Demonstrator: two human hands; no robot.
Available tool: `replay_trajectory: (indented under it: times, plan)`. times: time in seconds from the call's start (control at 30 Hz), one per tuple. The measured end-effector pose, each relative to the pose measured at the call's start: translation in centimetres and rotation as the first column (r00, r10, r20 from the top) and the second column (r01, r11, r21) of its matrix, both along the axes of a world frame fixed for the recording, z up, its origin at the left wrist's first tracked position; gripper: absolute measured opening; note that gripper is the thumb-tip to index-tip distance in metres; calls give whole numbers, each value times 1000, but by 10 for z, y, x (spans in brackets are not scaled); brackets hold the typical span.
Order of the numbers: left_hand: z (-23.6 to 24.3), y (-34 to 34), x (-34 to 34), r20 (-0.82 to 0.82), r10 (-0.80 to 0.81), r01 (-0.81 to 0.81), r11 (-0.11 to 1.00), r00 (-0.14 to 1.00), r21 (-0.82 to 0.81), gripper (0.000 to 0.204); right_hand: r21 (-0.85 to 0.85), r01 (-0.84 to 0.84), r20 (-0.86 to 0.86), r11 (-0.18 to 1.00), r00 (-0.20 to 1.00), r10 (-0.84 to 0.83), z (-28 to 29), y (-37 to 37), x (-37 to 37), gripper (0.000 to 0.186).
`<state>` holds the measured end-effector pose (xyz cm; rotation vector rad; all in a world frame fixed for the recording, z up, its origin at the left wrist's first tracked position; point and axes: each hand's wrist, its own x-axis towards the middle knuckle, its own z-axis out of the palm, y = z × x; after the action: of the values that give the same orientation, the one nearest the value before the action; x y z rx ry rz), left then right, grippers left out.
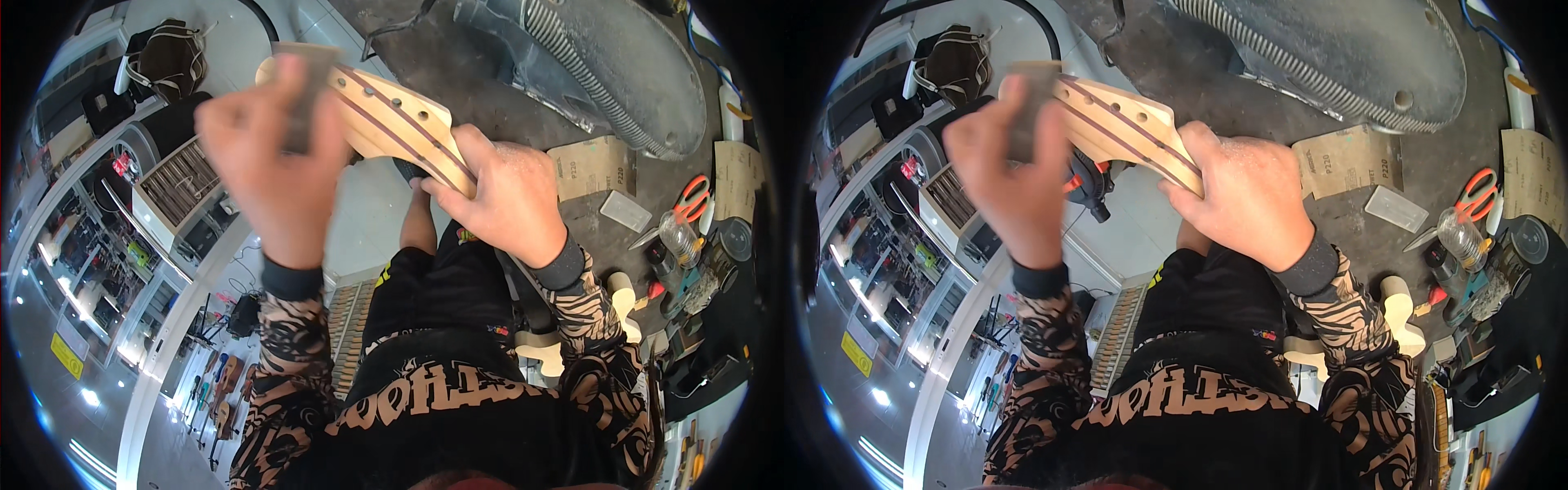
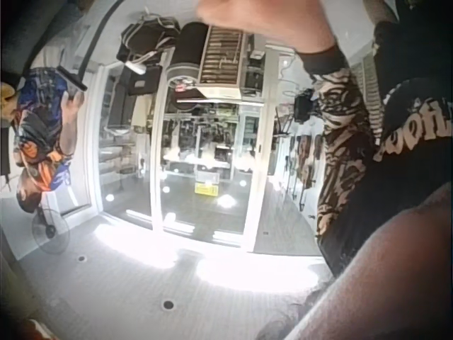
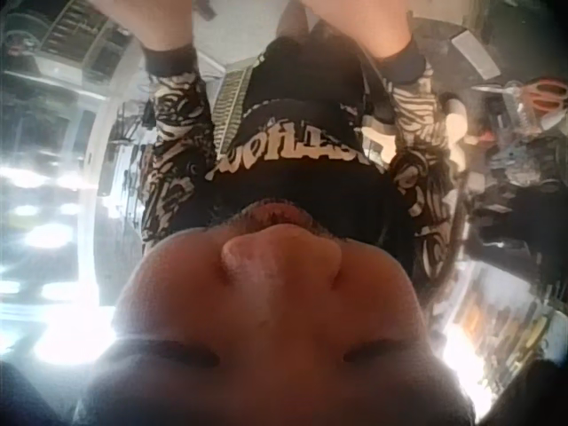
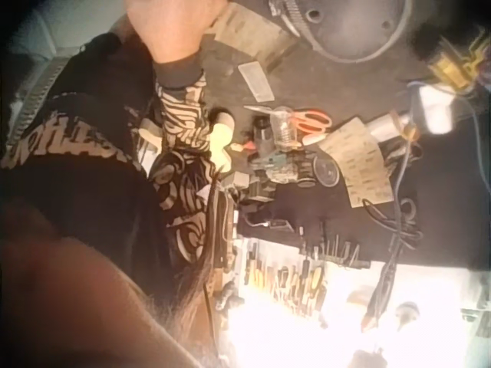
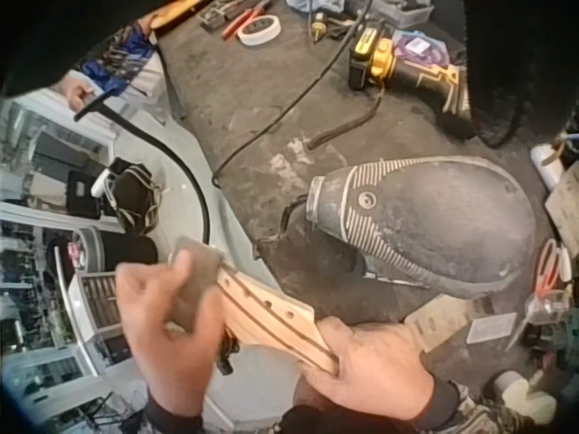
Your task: The person sands the headstock and neck of a wooden guitar with a sanding block while another person assists with a vacuum hose to clear dust.
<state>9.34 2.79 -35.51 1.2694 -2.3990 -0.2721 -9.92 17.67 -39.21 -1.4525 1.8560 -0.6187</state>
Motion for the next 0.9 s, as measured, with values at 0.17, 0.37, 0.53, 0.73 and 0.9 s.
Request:
replay_trajectory:
  times: [0.17, 0.37, 0.53, 0.73, 0.9]
  plan:
    - [-5, 44, -28, -39, -212, 214, 976, 977, 51, 45, -1, 2, -24, 1000, 1000, -3, -4, 1, 4, 40]
    - [1, -13, 1, -54, 10, -10, 1000, 998, 2, 49, -25, 1, -77, 1000, 997, -3, -3, 5, 5, 39]
    - [6, 41, -41, 10, -230, 227, 965, 973, 131, 41, -16, 26, -77, 1000, 997, -27, -7, 4, 8, 38]
    - [22, -2, -27, 162, -140, 147, 988, 977, -35, 36, -46, 24, -29, 999, 999, -25, -2, 2, 5, 37]
    - [22, 11, -42, 103, -303, 291, 949, 947, 119, 36, -19, 30, -26, 999, 999, -30, -5, 4, 4, 41]
